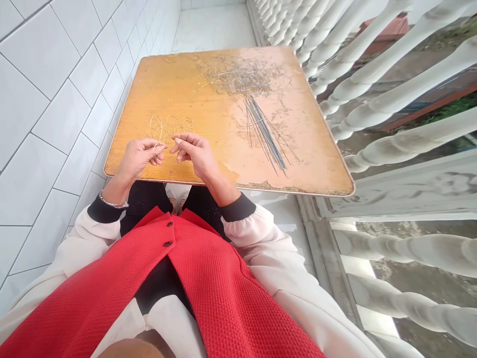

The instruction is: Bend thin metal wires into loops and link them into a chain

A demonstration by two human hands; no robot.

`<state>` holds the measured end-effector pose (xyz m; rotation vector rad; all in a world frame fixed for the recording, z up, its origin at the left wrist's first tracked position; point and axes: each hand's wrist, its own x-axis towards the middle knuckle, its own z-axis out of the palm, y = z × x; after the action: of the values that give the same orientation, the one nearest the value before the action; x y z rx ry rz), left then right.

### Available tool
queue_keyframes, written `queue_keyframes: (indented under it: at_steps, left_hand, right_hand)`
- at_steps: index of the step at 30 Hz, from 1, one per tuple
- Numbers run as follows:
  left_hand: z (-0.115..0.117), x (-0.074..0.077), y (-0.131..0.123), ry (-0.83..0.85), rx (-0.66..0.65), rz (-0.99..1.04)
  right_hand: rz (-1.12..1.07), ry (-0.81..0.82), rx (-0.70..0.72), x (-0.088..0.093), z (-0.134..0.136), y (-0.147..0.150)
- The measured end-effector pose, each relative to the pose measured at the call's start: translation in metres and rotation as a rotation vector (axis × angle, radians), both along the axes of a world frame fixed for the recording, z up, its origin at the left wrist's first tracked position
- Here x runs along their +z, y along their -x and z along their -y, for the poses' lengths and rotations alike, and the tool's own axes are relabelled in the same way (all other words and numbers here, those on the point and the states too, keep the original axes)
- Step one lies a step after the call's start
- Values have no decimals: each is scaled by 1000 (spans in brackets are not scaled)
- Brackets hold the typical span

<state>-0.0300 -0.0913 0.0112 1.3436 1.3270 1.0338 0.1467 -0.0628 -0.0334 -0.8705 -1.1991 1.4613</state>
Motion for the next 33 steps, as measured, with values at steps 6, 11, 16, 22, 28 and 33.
queue_keyframes:
  at_steps: [6, 11, 16, 22, 28, 33]
  left_hand:
    - [0, -10, 0, -274, 5, -583]
    - [11, -10, -14, -348, -14, -995]
    - [14, -9, -17, -181, -81, -442]
    - [15, -23, -12, -206, -28, -324]
    - [26, -39, -14, -634, -48, -871]
    - [27, -40, -14, -580, -77, -948]
  right_hand:
    - [165, -157, 16, 10, 8, -7]
    - [184, -169, -15, 13, 3, 7]
    - [77, -116, -17, 11, -6, 10]
    - [6, -50, -23, 8, -9, 6]
    - [-6, 4, -55, 9, -8, 7]
    - [43, 65, -47, 10, -8, 8]
